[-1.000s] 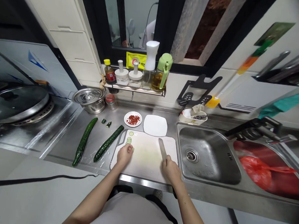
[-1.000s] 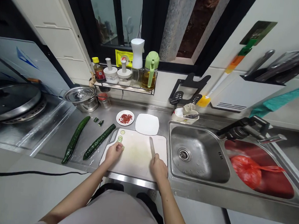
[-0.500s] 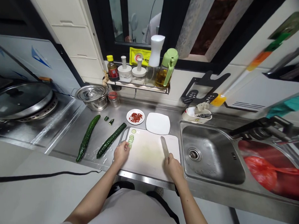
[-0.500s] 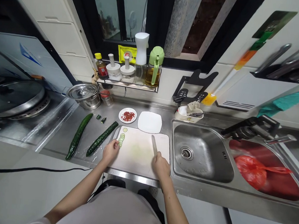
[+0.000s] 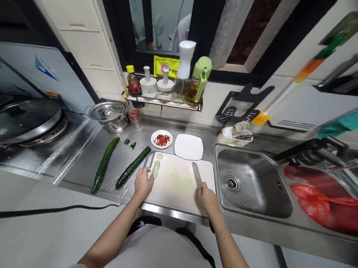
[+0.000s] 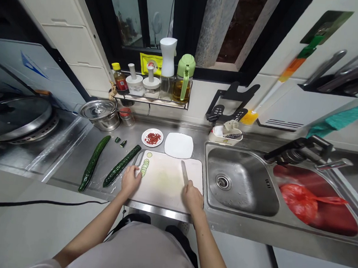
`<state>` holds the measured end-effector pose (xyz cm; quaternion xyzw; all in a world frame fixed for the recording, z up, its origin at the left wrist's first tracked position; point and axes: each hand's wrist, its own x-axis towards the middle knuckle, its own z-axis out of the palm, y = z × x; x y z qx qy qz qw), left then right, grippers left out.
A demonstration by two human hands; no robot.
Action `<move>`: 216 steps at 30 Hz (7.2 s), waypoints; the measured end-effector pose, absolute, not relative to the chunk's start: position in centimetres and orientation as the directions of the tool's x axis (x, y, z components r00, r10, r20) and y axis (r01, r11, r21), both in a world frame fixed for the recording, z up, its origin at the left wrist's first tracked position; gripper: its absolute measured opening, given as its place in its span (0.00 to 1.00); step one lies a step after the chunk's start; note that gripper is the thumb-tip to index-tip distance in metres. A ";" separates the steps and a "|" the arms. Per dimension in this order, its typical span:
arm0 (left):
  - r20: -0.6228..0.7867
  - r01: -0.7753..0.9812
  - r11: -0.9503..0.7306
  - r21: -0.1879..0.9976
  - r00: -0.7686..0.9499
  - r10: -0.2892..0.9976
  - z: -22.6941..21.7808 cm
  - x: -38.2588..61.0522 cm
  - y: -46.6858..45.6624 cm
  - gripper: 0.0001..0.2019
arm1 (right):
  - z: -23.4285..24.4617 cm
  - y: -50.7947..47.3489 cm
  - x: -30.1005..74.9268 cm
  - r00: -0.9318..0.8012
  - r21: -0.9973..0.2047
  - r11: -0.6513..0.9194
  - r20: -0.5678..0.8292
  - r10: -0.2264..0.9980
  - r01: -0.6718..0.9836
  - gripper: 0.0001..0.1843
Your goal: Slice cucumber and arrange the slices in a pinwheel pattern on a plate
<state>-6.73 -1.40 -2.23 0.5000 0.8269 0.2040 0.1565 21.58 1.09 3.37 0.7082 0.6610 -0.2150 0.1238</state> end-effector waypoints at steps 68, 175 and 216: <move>-0.185 0.882 0.193 0.429 -0.123 0.975 -1.1 1.4 3.0 0.10 | 4.1 1.1 21.5 0.011 -0.140 -0.091 -0.491 0.871 0.986 0.16; -0.341 0.829 0.310 0.466 -0.154 0.927 -2.8 -0.8 6.2 0.08 | 5.7 -2.2 17.8 -0.278 -0.113 0.263 -0.587 0.760 0.958 0.18; -0.226 0.733 0.242 0.635 -0.124 0.966 -0.7 0.8 3.1 0.06 | 3.7 -4.1 21.1 -0.089 -0.200 -0.023 -0.535 0.840 0.979 0.15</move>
